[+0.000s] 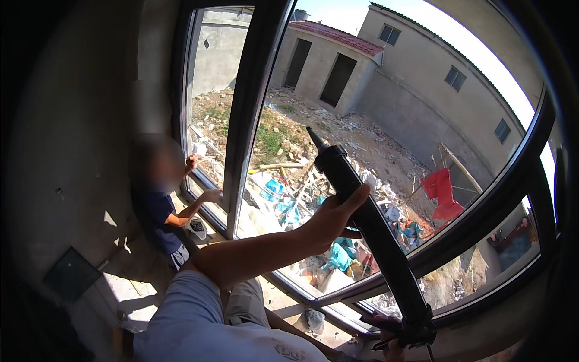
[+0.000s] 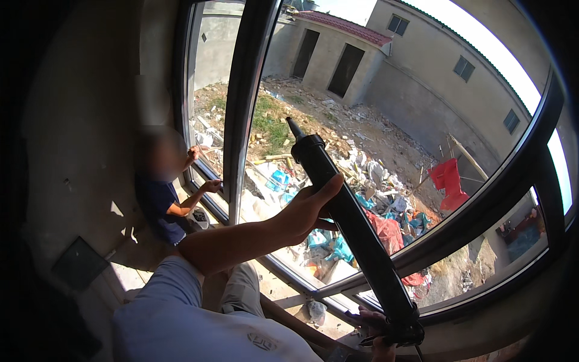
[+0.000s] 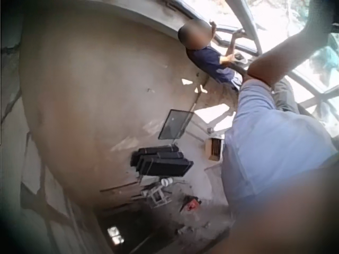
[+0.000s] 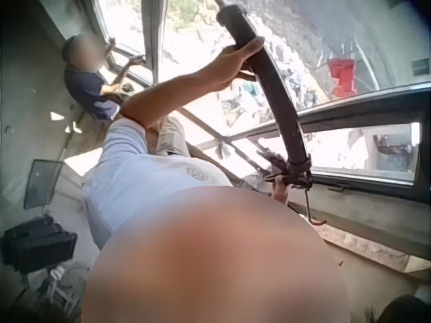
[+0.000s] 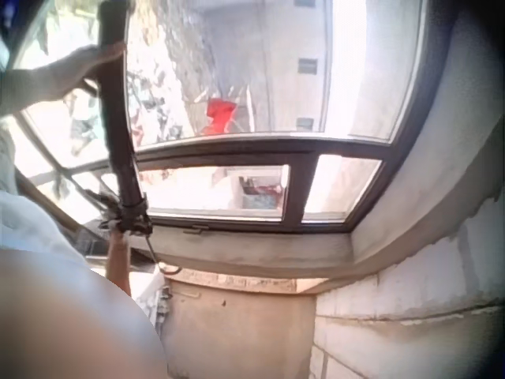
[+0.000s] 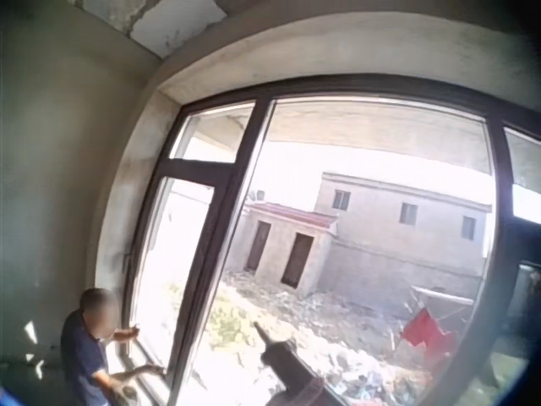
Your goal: The person applies sealant along the edges of a window frame using a caulking gun. They move around the frame, applying sealant to different sections and occasionally adjusting their position on a stepladder.
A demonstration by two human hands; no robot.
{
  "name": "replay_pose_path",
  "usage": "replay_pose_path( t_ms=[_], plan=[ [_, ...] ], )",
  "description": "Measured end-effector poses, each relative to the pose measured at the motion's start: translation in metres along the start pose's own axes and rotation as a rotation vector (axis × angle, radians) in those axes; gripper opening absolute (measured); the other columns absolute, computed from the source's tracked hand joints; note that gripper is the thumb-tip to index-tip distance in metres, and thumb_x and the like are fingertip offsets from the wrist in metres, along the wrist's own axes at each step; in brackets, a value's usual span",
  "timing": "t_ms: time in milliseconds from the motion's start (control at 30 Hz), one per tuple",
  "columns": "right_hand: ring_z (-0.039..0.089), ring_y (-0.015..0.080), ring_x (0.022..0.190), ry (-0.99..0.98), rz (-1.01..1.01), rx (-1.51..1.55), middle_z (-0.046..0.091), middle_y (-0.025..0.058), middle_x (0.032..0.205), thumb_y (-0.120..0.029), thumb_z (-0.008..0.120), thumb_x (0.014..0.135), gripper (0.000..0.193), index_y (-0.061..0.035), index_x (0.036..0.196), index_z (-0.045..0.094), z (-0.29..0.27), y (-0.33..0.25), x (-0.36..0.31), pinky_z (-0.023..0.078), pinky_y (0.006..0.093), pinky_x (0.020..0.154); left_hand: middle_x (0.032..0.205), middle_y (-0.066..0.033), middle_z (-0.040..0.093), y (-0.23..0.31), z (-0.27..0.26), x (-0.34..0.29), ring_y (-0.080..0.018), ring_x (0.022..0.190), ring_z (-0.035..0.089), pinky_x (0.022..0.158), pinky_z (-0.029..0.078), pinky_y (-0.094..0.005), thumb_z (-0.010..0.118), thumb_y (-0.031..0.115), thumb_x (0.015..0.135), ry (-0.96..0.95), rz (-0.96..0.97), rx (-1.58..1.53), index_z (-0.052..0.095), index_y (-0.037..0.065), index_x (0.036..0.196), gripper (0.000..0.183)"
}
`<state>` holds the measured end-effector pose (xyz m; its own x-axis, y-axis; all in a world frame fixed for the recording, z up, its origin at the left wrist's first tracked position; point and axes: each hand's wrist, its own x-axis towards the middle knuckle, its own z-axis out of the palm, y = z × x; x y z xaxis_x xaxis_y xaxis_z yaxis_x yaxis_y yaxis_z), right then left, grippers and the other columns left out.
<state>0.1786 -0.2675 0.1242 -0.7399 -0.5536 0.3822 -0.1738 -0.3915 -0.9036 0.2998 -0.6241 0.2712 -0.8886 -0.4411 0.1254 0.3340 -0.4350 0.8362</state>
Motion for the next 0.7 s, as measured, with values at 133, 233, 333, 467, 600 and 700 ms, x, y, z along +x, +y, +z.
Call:
replay_pose_path(
  t_ms=[133, 233, 333, 467, 600, 700],
  plan=[
    [0.067, 0.0267, 0.093, -0.189, -0.137, 0.023, 0.068, 0.0148, 0.101, -0.048, 0.068, 0.093, 0.061, 0.0019, 0.126, 0.057, 0.033, -0.049, 0.049, 0.053, 0.0410, 0.086, 0.103, -0.0117, 0.066, 0.059, 0.023, 0.030, -0.0232, 0.100, 0.070, 0.088, 0.060, -0.0425, 0.053, 0.071, 0.094, -0.075, 0.102, 0.091, 0.056, 0.002, 0.116, 0.073],
    [0.067, 0.0284, 0.098, -0.312, -0.239, 0.013, 0.068, 0.0159, 0.103, -0.052, 0.067, 0.093, 0.065, 0.0022, 0.128, 0.056, 0.068, -0.086, 0.087, 0.053, 0.0431, 0.091, 0.106, -0.0145, 0.065, 0.112, 0.037, 0.054, -0.0260, 0.101, 0.072, 0.093, 0.061, -0.0438, 0.049, 0.071, 0.096, -0.072, 0.228, 0.138, 0.054, 0.000, 0.117, 0.075],
    [0.068, 0.0301, 0.103, -0.386, -0.339, -0.030, 0.068, 0.0170, 0.106, -0.056, 0.066, 0.094, 0.069, 0.0025, 0.129, 0.055, 0.086, -0.124, 0.134, 0.052, 0.0451, 0.096, 0.109, -0.0161, 0.066, 0.171, 0.066, 0.082, -0.0265, 0.102, 0.072, 0.095, 0.061, -0.0458, 0.045, 0.070, 0.098, -0.096, 0.337, 0.194, 0.050, 0.000, 0.122, 0.074],
    [0.063, 0.0356, 0.118, -0.512, -0.577, -0.151, 0.065, 0.0208, 0.119, -0.066, 0.046, 0.099, 0.077, 0.0040, 0.130, 0.053, 0.125, -0.182, 0.224, 0.045, 0.0491, 0.108, 0.100, -0.0169, 0.070, 0.271, 0.100, 0.108, -0.0277, 0.091, 0.075, 0.080, 0.066, -0.0415, 0.040, 0.063, 0.102, -0.116, 0.639, 0.295, 0.056, 0.001, 0.113, 0.065],
    [0.066, 0.0368, 0.118, -0.484, -0.660, -0.236, 0.069, 0.0204, 0.117, -0.062, 0.041, 0.103, 0.071, 0.0020, 0.128, 0.059, 0.187, -0.247, 0.292, 0.043, 0.0533, 0.111, 0.097, -0.0195, 0.072, 0.315, 0.142, 0.114, -0.0293, 0.086, 0.076, 0.073, 0.067, -0.0415, 0.045, 0.059, 0.103, -0.139, 0.676, 0.390, 0.056, 0.000, 0.115, 0.062],
    [0.068, 0.0340, 0.115, -0.399, -0.701, -0.318, 0.072, 0.0197, 0.113, -0.064, 0.043, 0.101, 0.074, 0.0029, 0.126, 0.061, 0.223, -0.292, 0.325, 0.042, 0.0521, 0.113, 0.097, -0.0215, 0.071, 0.349, 0.165, 0.117, -0.0307, 0.084, 0.076, 0.072, 0.067, -0.0422, 0.053, 0.055, 0.101, -0.167, 0.721, 0.307, 0.055, -0.002, 0.120, 0.060]
  ],
)
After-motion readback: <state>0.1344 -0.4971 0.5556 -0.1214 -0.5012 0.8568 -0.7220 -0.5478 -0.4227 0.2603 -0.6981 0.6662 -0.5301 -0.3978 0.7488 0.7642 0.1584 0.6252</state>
